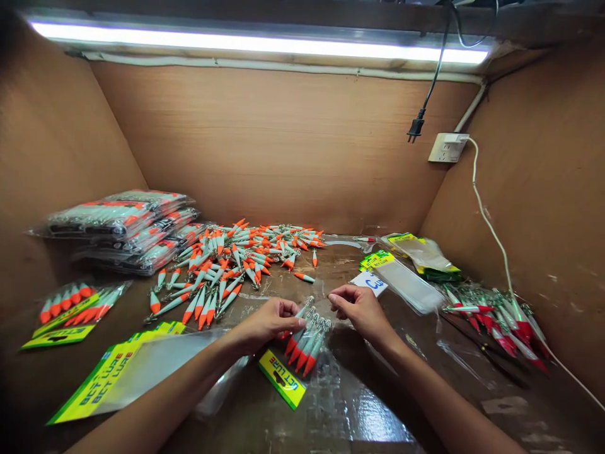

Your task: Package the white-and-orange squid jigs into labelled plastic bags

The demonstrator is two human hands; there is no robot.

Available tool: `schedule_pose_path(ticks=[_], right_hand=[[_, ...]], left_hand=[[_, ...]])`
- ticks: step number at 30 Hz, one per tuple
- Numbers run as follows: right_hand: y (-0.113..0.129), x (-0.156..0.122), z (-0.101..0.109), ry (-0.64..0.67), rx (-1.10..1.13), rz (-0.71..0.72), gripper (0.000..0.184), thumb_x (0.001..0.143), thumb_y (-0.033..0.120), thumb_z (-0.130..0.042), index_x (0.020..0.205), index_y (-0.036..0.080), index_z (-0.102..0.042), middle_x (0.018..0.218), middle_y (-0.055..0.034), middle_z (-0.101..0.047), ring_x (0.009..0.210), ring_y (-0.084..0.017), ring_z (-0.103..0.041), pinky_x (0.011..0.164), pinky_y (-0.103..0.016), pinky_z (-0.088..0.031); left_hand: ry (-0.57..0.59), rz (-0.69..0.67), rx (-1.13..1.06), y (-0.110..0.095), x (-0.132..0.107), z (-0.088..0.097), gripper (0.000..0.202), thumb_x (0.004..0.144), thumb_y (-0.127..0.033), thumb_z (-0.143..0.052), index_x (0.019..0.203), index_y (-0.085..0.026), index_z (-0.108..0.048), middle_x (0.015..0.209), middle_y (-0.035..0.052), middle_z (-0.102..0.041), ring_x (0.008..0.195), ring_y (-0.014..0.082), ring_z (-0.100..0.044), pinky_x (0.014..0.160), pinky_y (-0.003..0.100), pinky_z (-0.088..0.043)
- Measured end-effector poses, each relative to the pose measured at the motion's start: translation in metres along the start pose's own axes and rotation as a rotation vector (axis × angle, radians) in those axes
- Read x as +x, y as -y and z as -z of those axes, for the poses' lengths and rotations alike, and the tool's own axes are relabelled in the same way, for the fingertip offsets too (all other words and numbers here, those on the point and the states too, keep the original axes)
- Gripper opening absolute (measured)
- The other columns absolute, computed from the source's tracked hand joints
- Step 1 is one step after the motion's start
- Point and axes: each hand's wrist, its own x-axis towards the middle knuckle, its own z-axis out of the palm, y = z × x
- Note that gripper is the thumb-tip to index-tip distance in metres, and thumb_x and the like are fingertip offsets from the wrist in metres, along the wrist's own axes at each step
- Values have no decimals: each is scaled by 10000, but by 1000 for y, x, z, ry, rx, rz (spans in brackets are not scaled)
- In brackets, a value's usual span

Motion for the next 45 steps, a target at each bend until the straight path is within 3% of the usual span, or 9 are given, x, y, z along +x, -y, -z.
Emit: schedule_pose_path(ticks=[4,9,13,17,20,27,32,39,45], right_hand=[[-7,1,0,17,-33,-3,312,796,476,-737,836,167,-740,680,-20,-681,569,-137,-562,550,-261,-440],[-17,5,3,59,-169,40,265,834,435,-697,829,172,-733,697,-20,-695,618,-158,-606,582,-265,-451],[-18,5,2,43,-206,75,230,867,398,-658,878,173,-703,759,-32,-703,670,-179,-631,627,-287,-487],[-6,-5,-2,-171,-375,332,254,887,325,-652,1116,217,-673,1060,-72,-692,909,-224,-643,817,-357,-510],[1,-13,-6,-140,-504,497,176,914,312,-635,1049,241,-722,1087,-77,-682,1048,-253,-609,947,-403,-456],[2,-14,-13,95,-393,288,218,885,312,-685,1080,238,-751,880,-32,-722,819,-203,-654,758,-321,-485],[1,-13,-12,99,-358,243,256,888,311,-676,1123,247,-756,909,-34,-746,832,-206,-670,776,-326,-487],[-1,-12,-12,155,-303,184,203,896,305,-646,1015,223,-788,1008,-63,-775,944,-244,-696,870,-372,-495],[-2,-13,-15,111,-376,277,168,906,305,-639,925,224,-786,917,-55,-756,891,-232,-677,832,-363,-484]], left_hand=[[11,-3,50,0,1,4,418,705,-517,-784,705,-142,-600,539,-66,-484,468,58,-348,468,216,-211],[1,64,34,6,4,8,508,596,-475,-873,909,-129,-671,674,-32,-599,544,77,-453,519,205,-299],[23,61,33,7,4,8,523,579,-487,-882,895,-116,-692,675,-17,-624,557,88,-477,527,213,-297],[24,47,49,4,2,3,508,577,-505,-875,846,-109,-703,677,-10,-638,546,91,-481,519,220,-294],[6,62,56,2,2,1,532,560,-499,-885,869,-105,-704,677,-7,-646,547,94,-484,520,222,-302],[-9,49,88,10,5,2,486,598,-451,-880,899,-116,-696,676,-10,-637,552,91,-471,507,212,-283],[-30,56,66,13,5,0,484,613,-431,-877,945,-135,-686,707,-10,-651,557,96,-500,532,214,-336],[-74,28,60,9,4,-2,556,559,-424,-898,963,-115,-674,703,0,-658,575,122,-548,559,233,-380],[-56,14,53,13,6,-1,560,596,-374,-881,1054,-108,-700,718,0,-658,600,123,-548,582,237,-382]])
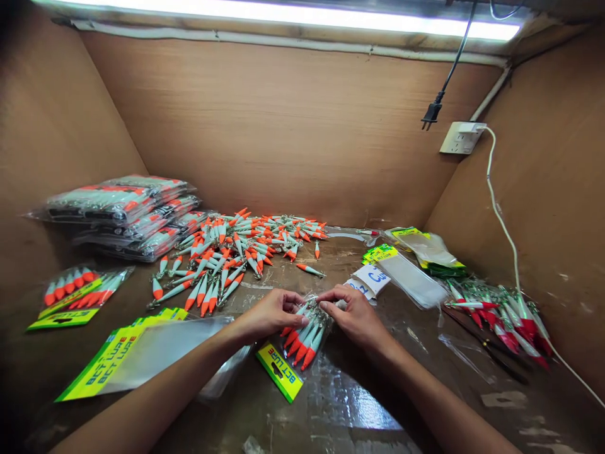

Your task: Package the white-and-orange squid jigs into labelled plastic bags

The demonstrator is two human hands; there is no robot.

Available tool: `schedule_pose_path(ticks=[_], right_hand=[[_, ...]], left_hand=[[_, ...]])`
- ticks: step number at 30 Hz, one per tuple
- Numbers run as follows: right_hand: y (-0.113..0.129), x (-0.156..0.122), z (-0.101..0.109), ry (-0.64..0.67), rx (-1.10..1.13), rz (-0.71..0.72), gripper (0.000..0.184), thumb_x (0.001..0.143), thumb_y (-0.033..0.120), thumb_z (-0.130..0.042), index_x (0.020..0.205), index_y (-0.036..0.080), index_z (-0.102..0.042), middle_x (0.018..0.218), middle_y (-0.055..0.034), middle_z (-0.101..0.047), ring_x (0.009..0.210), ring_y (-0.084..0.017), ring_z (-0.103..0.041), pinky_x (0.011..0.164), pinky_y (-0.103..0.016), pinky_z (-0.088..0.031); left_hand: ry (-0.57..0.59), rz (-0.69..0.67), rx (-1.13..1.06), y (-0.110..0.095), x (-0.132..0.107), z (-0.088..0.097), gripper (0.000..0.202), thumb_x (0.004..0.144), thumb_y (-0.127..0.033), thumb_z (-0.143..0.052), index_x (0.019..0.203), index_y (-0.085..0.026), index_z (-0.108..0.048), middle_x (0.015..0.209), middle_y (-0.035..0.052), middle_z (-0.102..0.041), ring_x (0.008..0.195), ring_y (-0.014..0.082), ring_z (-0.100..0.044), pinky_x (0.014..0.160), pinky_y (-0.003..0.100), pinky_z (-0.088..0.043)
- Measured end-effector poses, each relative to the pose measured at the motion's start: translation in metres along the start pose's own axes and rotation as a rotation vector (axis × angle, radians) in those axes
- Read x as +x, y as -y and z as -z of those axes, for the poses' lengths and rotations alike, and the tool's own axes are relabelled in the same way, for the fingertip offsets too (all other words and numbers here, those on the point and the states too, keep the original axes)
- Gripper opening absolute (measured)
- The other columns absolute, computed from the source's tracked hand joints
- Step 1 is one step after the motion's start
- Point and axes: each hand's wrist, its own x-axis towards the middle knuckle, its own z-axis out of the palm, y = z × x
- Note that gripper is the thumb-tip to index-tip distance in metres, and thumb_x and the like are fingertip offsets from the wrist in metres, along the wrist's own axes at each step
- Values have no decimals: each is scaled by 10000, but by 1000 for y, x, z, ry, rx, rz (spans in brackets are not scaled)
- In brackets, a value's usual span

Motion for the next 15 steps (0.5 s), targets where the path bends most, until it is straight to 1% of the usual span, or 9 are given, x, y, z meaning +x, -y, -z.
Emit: schedule_pose_path(ticks=[2,3,5,7,8,10,12,14,15], right_hand=[[-2,1,-1,-28,4,27,162,912,315,-638,950,237,-774,971,-51,-748,949,-231,-667,887,-370,-476],[-4,2,0,-70,15,27,173,908,326,-648,1014,246,-759,1048,-52,-739,1009,-235,-655,934,-380,-464],[-9,5,1,-207,84,-19,354,884,374,-684,1219,260,-675,1251,-69,-675,1148,-249,-607,1018,-404,-432],[-13,7,4,-303,250,-143,612,854,459,-711,1397,241,-532,1363,-113,-607,1199,-264,-585,1019,-419,-443],[-14,8,6,-287,364,-220,697,845,499,-712,1441,225,-480,1358,-135,-608,1175,-267,-603,985,-415,-469],[-14,9,9,-144,564,-343,740,827,528,-726,1443,203,-479,1258,-145,-670,1069,-258,-656,888,-386,-511],[-11,7,10,5,616,-377,631,795,500,-770,1321,190,-611,1088,-110,-735,923,-227,-683,797,-341,-516],[-6,5,8,73,560,-338,469,762,459,-809,1126,176,-729,945,-68,-750,813,-189,-666,742,-304,-498],[-4,4,7,83,531,-315,412,750,448,-818,1046,168,-756,903,-55,-750,778,-174,-652,728,-294,-489]], left_hand=[[24,19,-31,-2,-1,0,574,590,-359,-886,1073,-101,-712,731,9,-668,614,125,-549,588,235,-375],[25,25,-50,-4,-3,-1,576,581,-356,-892,1068,-100,-718,738,13,-674,619,126,-550,590,234,-372],[23,10,-88,-8,-5,-2,541,588,-364,-893,1035,-105,-731,772,25,-690,630,127,-555,593,233,-370],[39,-39,-125,-13,-8,-3,484,630,-389,-874,1002,-110,-740,834,46,-709,650,131,-568,603,235,-377],[57,-66,-141,-15,-9,-4,464,651,-401,-864,993,-111,-744,867,58,-715,665,136,-577,615,238,-385],[89,-105,-165,-19,-11,-5,468,666,-413,-862,1009,-115,-746,911,71,-720,710,149,-593,654,244,-404],[97,-133,-156,-22,-12,-7,482,669,-428,-866,1018,-118,-747,901,64,-714,732,148,-587,675,240,-402],[94,-130,-147,-24,-13,-9,472,719,-490,-823,1001,-118,-748,836,41,-690,679,126,-546,633,229,-374],[86,-119,-152,-24,-13,-10,475,751,-531,-785,978,-115,-747,786,27,-670,635,112,-512,599,226,-350]])
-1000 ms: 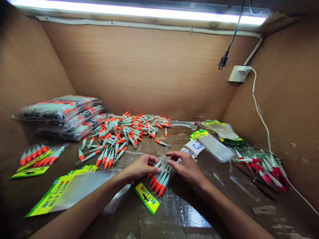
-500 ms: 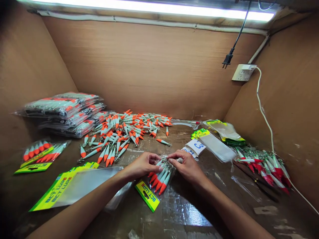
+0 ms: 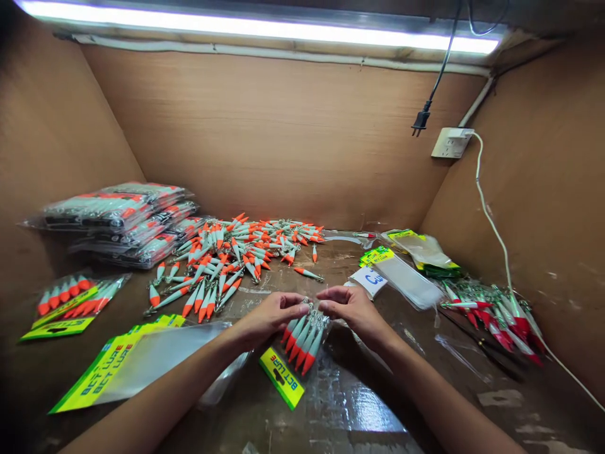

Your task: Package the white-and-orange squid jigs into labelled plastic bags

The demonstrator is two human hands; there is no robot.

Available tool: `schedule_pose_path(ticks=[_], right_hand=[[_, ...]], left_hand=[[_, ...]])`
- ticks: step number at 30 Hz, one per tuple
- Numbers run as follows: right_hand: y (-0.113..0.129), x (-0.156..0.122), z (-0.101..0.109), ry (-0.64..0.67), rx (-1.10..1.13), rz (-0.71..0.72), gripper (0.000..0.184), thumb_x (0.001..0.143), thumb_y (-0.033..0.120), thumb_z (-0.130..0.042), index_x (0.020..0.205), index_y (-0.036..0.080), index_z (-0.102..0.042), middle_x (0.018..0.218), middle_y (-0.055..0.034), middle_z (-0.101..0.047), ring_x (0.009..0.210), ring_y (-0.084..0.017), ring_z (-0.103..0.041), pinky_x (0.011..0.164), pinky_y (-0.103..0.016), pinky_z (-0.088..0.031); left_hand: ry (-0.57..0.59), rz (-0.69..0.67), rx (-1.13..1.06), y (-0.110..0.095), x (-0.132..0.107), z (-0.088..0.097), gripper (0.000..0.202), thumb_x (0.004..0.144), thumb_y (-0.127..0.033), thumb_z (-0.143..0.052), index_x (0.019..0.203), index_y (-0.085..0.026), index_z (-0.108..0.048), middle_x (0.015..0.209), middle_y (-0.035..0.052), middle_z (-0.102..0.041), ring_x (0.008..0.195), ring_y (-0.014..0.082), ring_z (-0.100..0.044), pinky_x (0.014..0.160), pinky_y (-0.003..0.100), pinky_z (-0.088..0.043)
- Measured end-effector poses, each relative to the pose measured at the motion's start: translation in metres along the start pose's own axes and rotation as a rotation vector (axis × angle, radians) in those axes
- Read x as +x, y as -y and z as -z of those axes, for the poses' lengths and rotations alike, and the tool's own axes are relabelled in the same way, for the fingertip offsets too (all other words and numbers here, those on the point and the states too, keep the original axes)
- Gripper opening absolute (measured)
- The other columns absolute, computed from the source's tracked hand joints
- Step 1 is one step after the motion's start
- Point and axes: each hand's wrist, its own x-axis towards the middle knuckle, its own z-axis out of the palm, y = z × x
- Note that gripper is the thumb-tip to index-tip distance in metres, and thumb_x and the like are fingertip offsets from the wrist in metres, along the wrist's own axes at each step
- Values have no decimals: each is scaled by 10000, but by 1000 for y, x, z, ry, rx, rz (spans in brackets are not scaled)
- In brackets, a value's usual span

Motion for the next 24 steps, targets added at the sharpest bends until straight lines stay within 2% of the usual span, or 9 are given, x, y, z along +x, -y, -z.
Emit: schedule_pose_path(ticks=[2,4,7,10,13,16,21,24], right_hand=[[1,-1,-4,5,-19,20,380,731,441,-828,981,161,-771,878,-48,-751,746,-160,-635,715,-286,-478],[1,-1,-7,2,-10,19,395,718,439,-833,986,155,-769,868,-49,-752,729,-156,-625,697,-281,-469],[-2,0,-8,-3,-22,21,395,756,462,-796,1006,158,-767,834,-39,-738,694,-146,-598,660,-270,-447],[-6,2,-8,25,-99,21,367,783,485,-764,931,150,-778,739,-22,-702,630,-134,-552,604,-257,-407],[-8,2,-8,26,-154,33,349,780,485,-762,850,143,-773,670,-8,-669,586,-128,-520,572,-253,-374],[-7,3,-9,11,-155,59,320,785,460,-762,862,149,-777,724,-19,-699,630,-140,-546,610,-260,-396],[-7,5,-7,-10,-127,73,309,781,439,-759,899,156,-787,737,-16,-697,637,-131,-528,611,-259,-384],[-7,5,-6,-29,-106,63,324,770,436,-766,929,154,-779,738,-15,-696,629,-129,-527,612,-264,-395]], left_hand=[[-21,29,-32,2,1,-1,499,782,-590,-729,917,-109,-740,700,4,-622,565,92,-444,548,224,-303],[-47,50,-74,4,2,-2,485,756,-581,-752,867,-110,-732,678,-3,-608,552,88,-435,542,222,-297],[-123,105,-122,5,3,-2,394,696,-482,-810,840,-123,-737,731,12,-655,590,102,-500,571,223,-346],[-184,170,-185,2,3,-1,323,655,-396,-812,820,-125,-753,786,35,-702,639,118,-566,627,238,-410],[-191,225,-248,-2,1,0,305,605,-343,-814,795,-110,-758,813,59,-720,678,130,-602,671,251,-448],[-187,282,-295,-3,0,0,331,561,-311,-832,802,-97,-757,818,69,-718,683,135,-610,671,260,-461],[-185,241,-320,1,2,1,361,560,-321,-878,819,-105,-750,821,55,-707,691,133,-603,659,258,-463],[-192,203,-323,5,4,3,378,592,-354,-889,834,-97,-753,852,78,-721,727,147,-625,687,267,-476]])
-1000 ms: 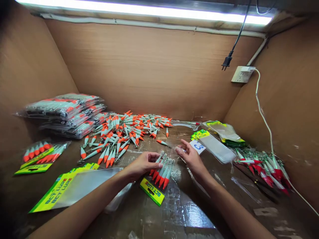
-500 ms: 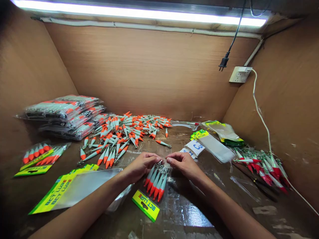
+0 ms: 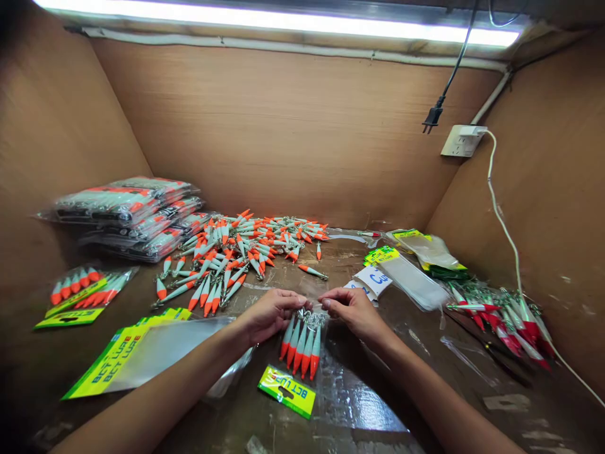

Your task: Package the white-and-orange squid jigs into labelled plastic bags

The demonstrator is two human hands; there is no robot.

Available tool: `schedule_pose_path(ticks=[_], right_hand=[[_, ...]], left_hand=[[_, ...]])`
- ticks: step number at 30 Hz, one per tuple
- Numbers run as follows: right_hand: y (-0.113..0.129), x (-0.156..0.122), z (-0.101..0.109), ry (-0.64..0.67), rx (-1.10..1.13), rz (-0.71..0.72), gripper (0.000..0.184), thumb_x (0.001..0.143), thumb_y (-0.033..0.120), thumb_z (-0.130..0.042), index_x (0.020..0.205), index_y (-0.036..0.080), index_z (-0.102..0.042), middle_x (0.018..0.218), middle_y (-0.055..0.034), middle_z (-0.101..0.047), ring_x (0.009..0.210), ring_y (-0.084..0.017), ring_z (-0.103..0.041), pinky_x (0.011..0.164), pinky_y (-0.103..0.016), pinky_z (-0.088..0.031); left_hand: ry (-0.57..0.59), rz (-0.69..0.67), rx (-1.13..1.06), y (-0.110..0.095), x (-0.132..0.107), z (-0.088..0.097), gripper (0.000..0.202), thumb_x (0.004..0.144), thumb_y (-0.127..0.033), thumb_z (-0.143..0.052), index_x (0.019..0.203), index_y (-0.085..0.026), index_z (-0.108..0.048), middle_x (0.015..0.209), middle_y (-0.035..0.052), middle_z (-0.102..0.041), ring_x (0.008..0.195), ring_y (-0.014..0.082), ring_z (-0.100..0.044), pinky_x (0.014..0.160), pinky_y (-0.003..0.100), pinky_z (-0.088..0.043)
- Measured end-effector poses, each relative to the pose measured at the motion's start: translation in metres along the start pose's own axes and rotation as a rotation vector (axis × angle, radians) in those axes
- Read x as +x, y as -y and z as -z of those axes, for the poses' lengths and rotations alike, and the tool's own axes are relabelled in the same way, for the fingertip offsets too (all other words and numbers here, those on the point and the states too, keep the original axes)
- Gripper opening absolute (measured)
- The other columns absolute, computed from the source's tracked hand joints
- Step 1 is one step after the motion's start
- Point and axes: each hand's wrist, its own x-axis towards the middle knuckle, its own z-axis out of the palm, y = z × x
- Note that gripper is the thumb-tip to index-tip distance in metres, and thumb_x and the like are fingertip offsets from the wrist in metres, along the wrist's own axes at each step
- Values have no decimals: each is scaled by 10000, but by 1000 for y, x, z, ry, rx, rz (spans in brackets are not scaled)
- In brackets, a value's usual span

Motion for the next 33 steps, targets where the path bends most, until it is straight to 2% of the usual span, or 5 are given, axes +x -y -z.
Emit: schedule_pose_path(ticks=[5,15,27,30,33], right_hand=[[0,0,2,-59,58,-14,351,776,441,-771,987,161,-757,798,-31,-721,676,-145,-581,649,-280,-436],[-1,-3,-4,10,169,-87,505,672,442,-867,1064,157,-723,704,24,-645,609,-115,-561,581,-254,-444],[-6,1,9,56,196,-106,628,742,367,-818,1292,158,-599,653,57,-585,567,-111,-545,579,-257,-443],[-1,-2,5,-54,-54,29,591,808,353,-747,1348,191,-571,771,0,-654,677,-169,-611,647,-321,-507],[6,-9,-4,-264,-488,387,436,895,273,-653,1329,262,-614,1126,-93,-667,1033,-268,-617,902,-460,-510]], left_hand=[[19,16,-2,1,2,4,540,732,-586,-776,972,-103,-757,959,135,-745,758,181,-660,708,306,-503],[-19,-24,29,6,4,2,410,602,-395,-905,850,-95,-774,886,113,-759,750,163,-667,725,265,-480],[28,-49,-25,2,4,1,468,795,-537,-743,970,-102,-755,1018,161,-743,820,193,-680,721,289,-522],[28,-138,86,3,2,-3,487,725,-524,-811,964,-103,-755,998,148,-743,825,189,-680,717,267,-504],[-56,-154,188,6,0,-9,504,704,-531,-808,973,-108,-753,926,121,-744,756,181,-659,650,250,-468]])
